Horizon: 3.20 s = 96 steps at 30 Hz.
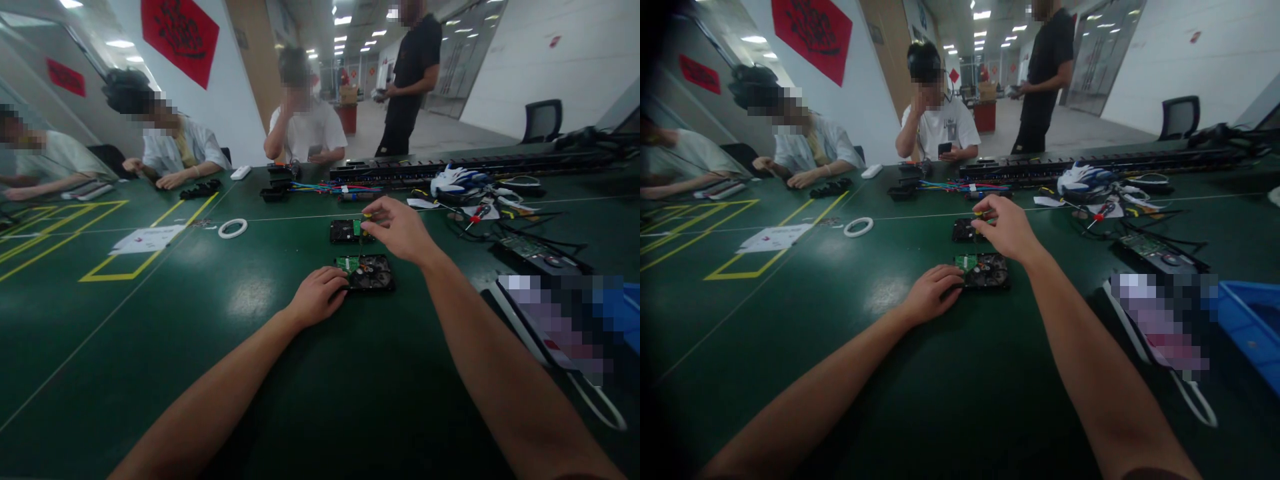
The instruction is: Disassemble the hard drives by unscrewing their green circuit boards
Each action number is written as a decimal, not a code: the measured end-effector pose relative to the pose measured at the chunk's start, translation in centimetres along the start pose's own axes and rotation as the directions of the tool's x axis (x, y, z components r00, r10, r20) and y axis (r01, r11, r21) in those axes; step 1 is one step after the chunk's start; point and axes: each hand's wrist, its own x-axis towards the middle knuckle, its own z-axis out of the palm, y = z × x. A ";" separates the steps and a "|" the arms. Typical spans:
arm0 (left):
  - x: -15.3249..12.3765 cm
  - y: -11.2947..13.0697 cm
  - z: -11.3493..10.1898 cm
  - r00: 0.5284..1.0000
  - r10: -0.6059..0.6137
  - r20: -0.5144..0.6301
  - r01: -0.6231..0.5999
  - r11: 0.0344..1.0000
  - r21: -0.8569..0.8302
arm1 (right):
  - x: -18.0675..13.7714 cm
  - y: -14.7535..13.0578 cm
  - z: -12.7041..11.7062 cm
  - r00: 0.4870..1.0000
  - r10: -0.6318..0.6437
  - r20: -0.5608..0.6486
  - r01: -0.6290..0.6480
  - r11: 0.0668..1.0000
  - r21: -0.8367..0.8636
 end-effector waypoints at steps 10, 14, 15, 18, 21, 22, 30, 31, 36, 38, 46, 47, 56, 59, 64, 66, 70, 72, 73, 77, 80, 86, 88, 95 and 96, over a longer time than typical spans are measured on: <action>-0.1 -0.1 0.1 1.000 0.004 0.007 -0.004 1.000 0.015 | 0.3 1.2 0.6 0.996 0.086 -0.033 -0.079 0.981 0.176; 0.0 -0.1 0.0 1.000 -0.003 0.017 0.003 1.000 0.020 | 0.3 1.0 1.1 0.991 0.136 -0.003 -0.125 0.919 0.373; 0.0 -0.1 0.0 1.000 -0.004 0.015 0.003 1.000 0.020 | 0.3 0.9 1.1 0.989 0.151 0.008 -0.140 0.899 0.414; 0.0 -0.1 0.1 1.000 -0.001 0.014 0.000 1.000 0.016 | 0.3 0.4 1.1 0.982 0.188 0.037 -0.183 0.862 0.472; 0.0 -0.1 0.1 1.000 0.007 0.013 -0.007 1.000 0.009 | 0.3 0.1 0.9 0.976 0.209 0.053 -0.209 0.856 0.473; 0.0 -0.1 0.1 1.000 0.009 0.011 -0.009 1.000 0.007 | 0.3 0.1 0.8 0.974 0.221 0.049 -0.218 0.857 0.466; 0.0 0.0 0.1 1.000 0.004 0.009 -0.004 1.000 0.010 | 0.2 0.3 0.6 0.939 0.321 0.125 -0.334 0.757 0.561; 0.0 0.0 0.1 1.000 0.002 0.013 -0.002 1.000 0.011 | 0.2 0.4 0.6 0.935 0.328 0.136 -0.344 0.735 0.584; 0.1 0.1 -0.1 1.000 -0.002 0.024 0.002 1.000 0.015 | 0.1 0.3 0.8 0.919 0.354 0.175 -0.375 0.644 0.667; 0.1 0.1 -0.1 1.000 -0.005 0.024 0.004 1.000 0.017 | 0.1 0.3 0.8 0.916 0.357 0.184 -0.382 0.635 0.671; 0.1 0.0 -0.1 1.000 0.000 0.022 0.000 1.000 0.009 | 0.3 0.6 0.1 0.919 0.375 0.122 -0.373 0.726 0.578; 0.1 0.0 -0.1 1.000 -0.001 0.023 0.001 1.000 0.009 | 0.3 0.7 0.0 0.920 0.376 0.107 -0.368 0.738 0.565; 0.0 0.0 0.0 1.000 -0.006 0.020 0.005 1.000 0.012 | 0.4 0.9 0.3 0.924 0.377 0.061 -0.337 0.729 0.596; 0.0 0.0 -0.1 1.000 -0.007 0.019 0.007 1.000 0.006 | 0.3 0.4 0.5 0.923 0.371 0.107 -0.349 0.684 0.641; 0.1 0.1 -0.1 1.000 -0.004 0.020 0.004 1.000 0.001 | 0.3 0.4 0.7 0.940 0.333 0.081 -0.306 0.712 0.632; 0.1 0.1 -0.1 1.000 -0.001 0.018 0.001 1.000 -0.004 | 0.4 0.6 0.7 0.944 0.323 0.069 -0.296 0.733 0.613; 0.1 0.1 -0.1 1.000 -0.002 0.007 0.002 1.000 -0.017 | 0.4 0.8 0.7 0.948 0.313 0.051 -0.283 0.764 0.579; 0.1 0.1 -0.1 1.000 0.003 0.012 -0.003 1.000 -0.017 | 0.4 0.7 0.8 0.953 0.300 0.041 -0.268 0.771 0.577; 0.1 0.1 -0.1 1.000 0.004 0.014 -0.003 1.000 -0.015 | 0.4 0.7 0.8 0.956 0.291 0.042 -0.261 0.773 0.579; 0.0 0.0 0.0 1.000 -0.001 0.015 0.001 1.000 -0.003 | 0.4 0.6 1.0 0.963 0.262 0.067 -0.249 0.761 0.600; 0.0 0.0 0.0 1.000 0.002 0.013 -0.002 1.000 -0.002 | 0.3 0.6 1.0 0.964 0.251 0.093 -0.253 0.743 0.619; 0.0 0.0 0.0 1.000 0.007 0.008 -0.007 1.000 -0.013 | 0.0 0.1 0.5 0.958 0.242 0.155 -0.284 0.719 0.634; 0.0 0.0 0.0 1.000 0.007 0.007 -0.007 1.000 -0.015 | 0.0 0.1 0.4 0.958 0.244 0.149 -0.282 0.728 0.624; 0.0 0.0 0.0 1.000 -0.002 0.017 0.002 1.000 -0.006 | 0.3 0.8 0.1 0.957 0.272 0.097 -0.280 0.794 0.540; 0.0 0.0 0.0 1.000 -0.002 0.016 0.002 1.000 -0.008 | 0.3 0.8 0.1 0.959 0.270 0.089 -0.276 0.810 0.518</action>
